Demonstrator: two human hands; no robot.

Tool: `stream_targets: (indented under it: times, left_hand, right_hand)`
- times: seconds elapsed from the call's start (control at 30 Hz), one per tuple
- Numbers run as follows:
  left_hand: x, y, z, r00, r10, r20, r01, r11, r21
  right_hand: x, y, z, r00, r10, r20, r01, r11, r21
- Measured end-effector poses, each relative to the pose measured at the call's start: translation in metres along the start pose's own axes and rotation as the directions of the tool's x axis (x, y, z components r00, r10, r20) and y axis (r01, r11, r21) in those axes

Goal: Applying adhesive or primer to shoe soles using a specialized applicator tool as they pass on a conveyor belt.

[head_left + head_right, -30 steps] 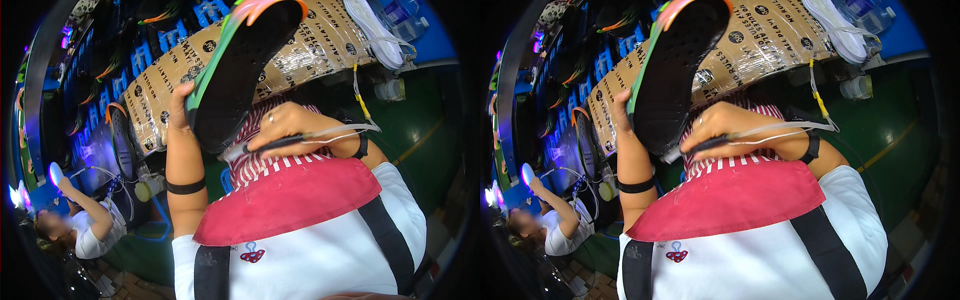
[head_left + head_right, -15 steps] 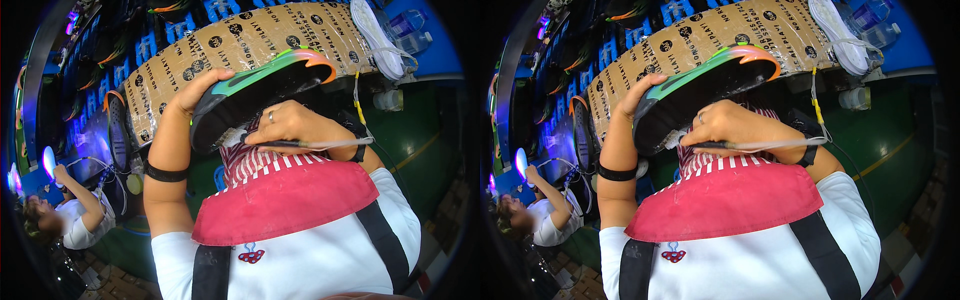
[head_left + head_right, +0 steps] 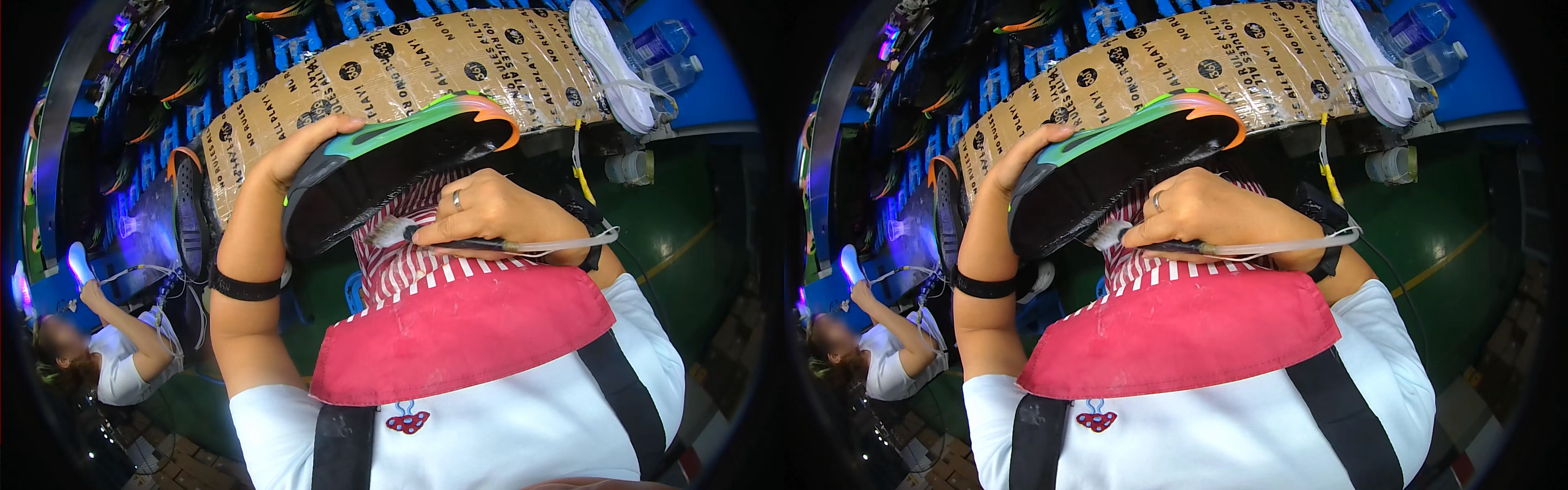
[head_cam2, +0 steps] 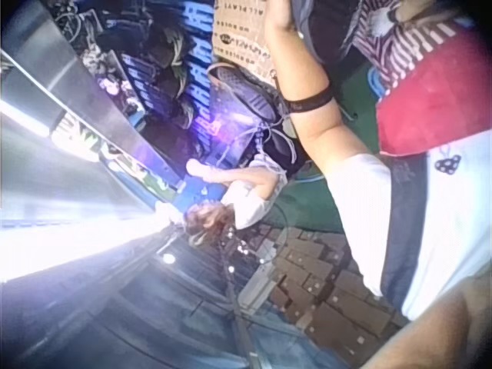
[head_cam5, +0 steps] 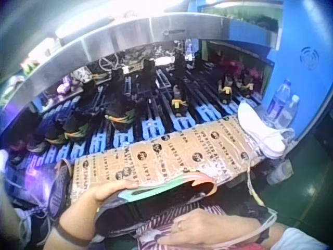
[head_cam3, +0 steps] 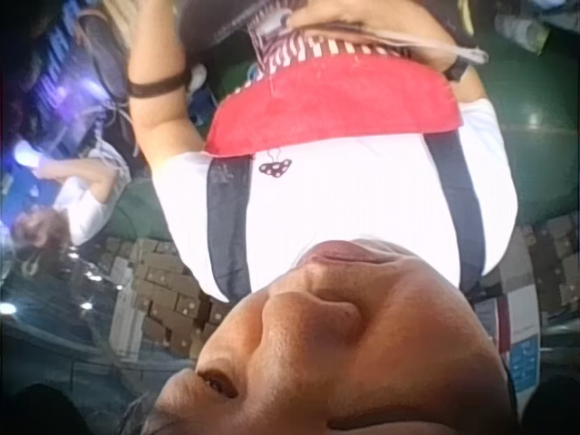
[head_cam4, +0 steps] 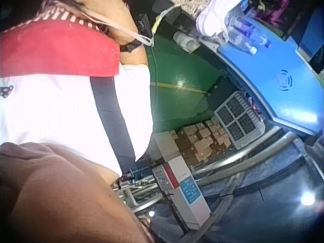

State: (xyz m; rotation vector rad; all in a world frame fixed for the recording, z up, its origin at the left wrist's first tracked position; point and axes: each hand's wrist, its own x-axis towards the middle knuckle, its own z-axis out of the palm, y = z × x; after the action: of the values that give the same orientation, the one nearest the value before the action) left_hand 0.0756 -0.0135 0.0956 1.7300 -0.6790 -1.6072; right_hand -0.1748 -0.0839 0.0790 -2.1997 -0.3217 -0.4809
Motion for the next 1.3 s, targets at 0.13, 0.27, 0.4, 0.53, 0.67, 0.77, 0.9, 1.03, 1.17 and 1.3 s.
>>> stream_targets:
  times: [0.13,0.27,0.4,0.53,0.67,0.77,0.9,1.03,1.17,1.3]
  left_hand:
    - [-0.004,0.002,0.001,1.000,0.021,-0.011,-0.021,0.999,-0.042]
    - [-0.005,-0.003,-0.008,1.000,0.019,-0.022,-0.020,0.999,-0.032]
    - [-0.006,-0.014,-0.018,0.999,0.040,-0.028,-0.043,0.993,-0.109]
    - [-0.012,-0.011,-0.016,0.998,0.010,-0.062,-0.018,0.989,-0.145]
    - [-0.016,-0.017,-0.012,0.992,0.095,-0.080,-0.110,0.973,-0.205]
    - [-0.013,-0.028,0.004,0.993,0.109,-0.048,-0.118,0.944,-0.308]
    - [-0.004,-0.049,0.024,0.988,0.101,0.121,-0.013,0.818,-0.575]
    - [-0.005,-0.049,0.047,0.967,0.212,0.143,-0.033,0.660,-0.751]
    - [0.005,-0.066,0.036,0.973,0.187,0.135,-0.041,0.717,-0.696]
    - [0.009,-0.069,0.034,0.978,0.200,0.066,-0.103,0.726,-0.680]
  right_hand:
    - [0.001,-0.005,0.003,0.990,0.057,-0.128,-0.070,0.993,-0.097]
    - [-0.006,0.002,0.008,0.999,0.033,0.008,-0.031,0.984,-0.178]
    - [-0.002,-0.003,0.005,0.995,0.031,-0.098,-0.042,0.992,-0.117]
    - [-0.003,0.002,0.012,0.995,0.026,-0.095,-0.043,0.981,-0.188]
    - [-0.005,0.002,0.009,0.978,0.086,-0.191,-0.071,0.994,0.086]
    - [0.001,0.003,0.002,0.910,0.342,-0.235,-0.247,0.902,0.354]
    - [0.001,0.018,0.001,0.764,0.582,-0.277,-0.388,0.758,0.524]
    - [-0.005,0.024,-0.005,0.665,0.661,-0.349,-0.373,0.698,0.611]
    - [-0.014,0.039,-0.015,0.606,0.663,-0.439,-0.364,0.722,0.588]
    - [-0.014,0.040,-0.015,0.458,0.580,-0.674,-0.387,0.812,0.437]
